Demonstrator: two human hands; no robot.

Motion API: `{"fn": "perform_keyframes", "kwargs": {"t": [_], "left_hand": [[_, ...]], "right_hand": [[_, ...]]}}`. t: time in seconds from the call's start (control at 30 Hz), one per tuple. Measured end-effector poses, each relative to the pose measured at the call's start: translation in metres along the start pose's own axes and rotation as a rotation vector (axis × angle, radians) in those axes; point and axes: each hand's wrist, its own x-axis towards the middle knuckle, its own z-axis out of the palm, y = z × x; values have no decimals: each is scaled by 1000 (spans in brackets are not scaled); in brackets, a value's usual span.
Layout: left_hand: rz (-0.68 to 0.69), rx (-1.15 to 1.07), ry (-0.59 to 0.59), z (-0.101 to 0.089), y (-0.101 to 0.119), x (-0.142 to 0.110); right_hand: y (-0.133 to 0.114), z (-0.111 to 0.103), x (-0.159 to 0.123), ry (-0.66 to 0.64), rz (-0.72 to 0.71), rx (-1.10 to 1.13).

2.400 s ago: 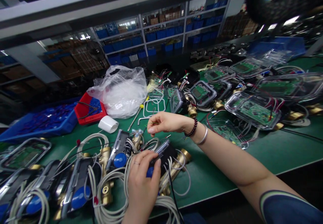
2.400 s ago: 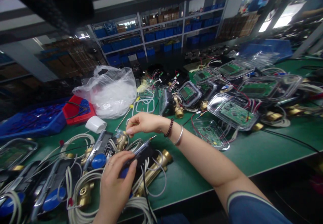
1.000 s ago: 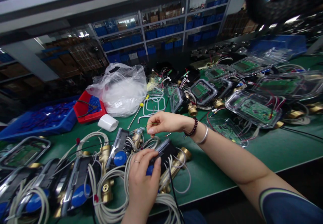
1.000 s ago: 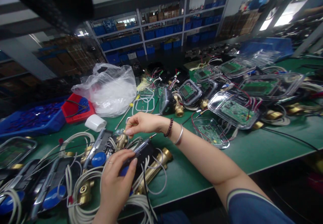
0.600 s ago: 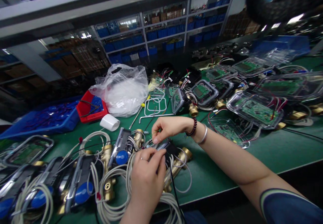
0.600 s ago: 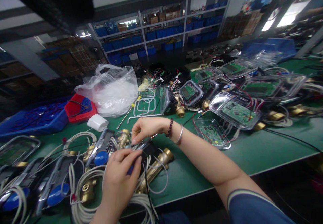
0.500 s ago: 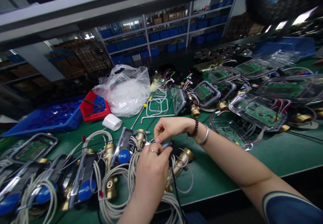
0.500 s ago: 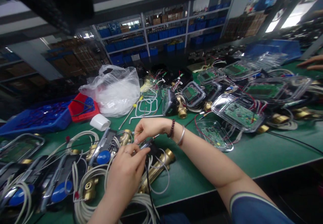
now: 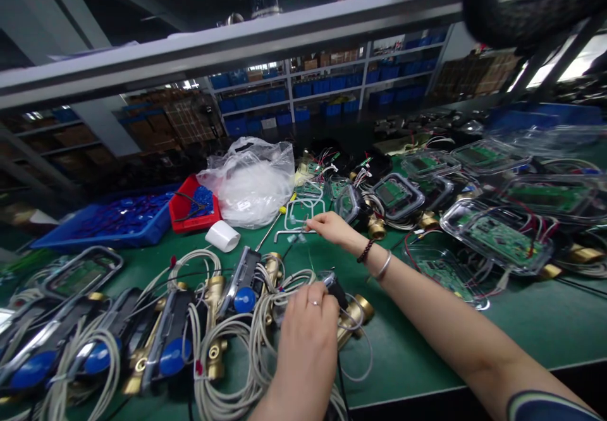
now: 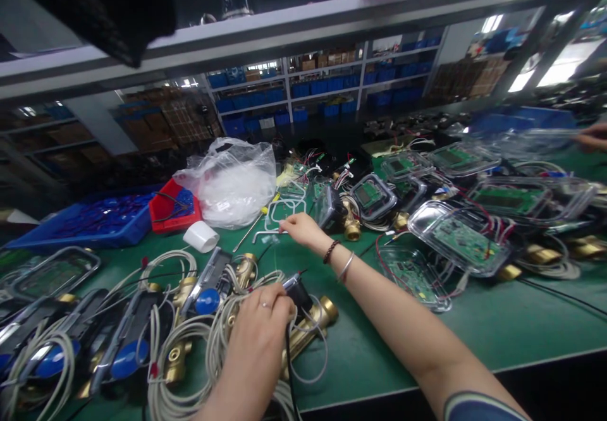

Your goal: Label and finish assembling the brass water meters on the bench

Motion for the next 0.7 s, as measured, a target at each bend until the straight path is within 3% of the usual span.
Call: {"fn": "perform_keyframes", "kwargs": {"t": [0.1,0.17,0.23,0.37,0.43,0.57,0.7], "left_hand": [[-11,-259,30,-1,-1,-11],[-4,-429,36,-3,-1,-16],[-3,-544,71,-4,-1,-18],[-46,-622,155,-2,-2,-20],[-66,-634,178,3,-3,-23],[-193,-705,188,16,-4,-33],[-398,-867,63,15,-4,-38]], "right_hand": [[3,-1,-2,125,-2,-97],[0,-3,-8,114,-1,-118],[-6,-4,-15,-24,15,-104],[-17,2,-25,-439,-2,37],[-20,8,-27,-520,-48,134],[-27,11,-34,-409,-152,307],[-43,-5,-56,-167,-282,414]]}}
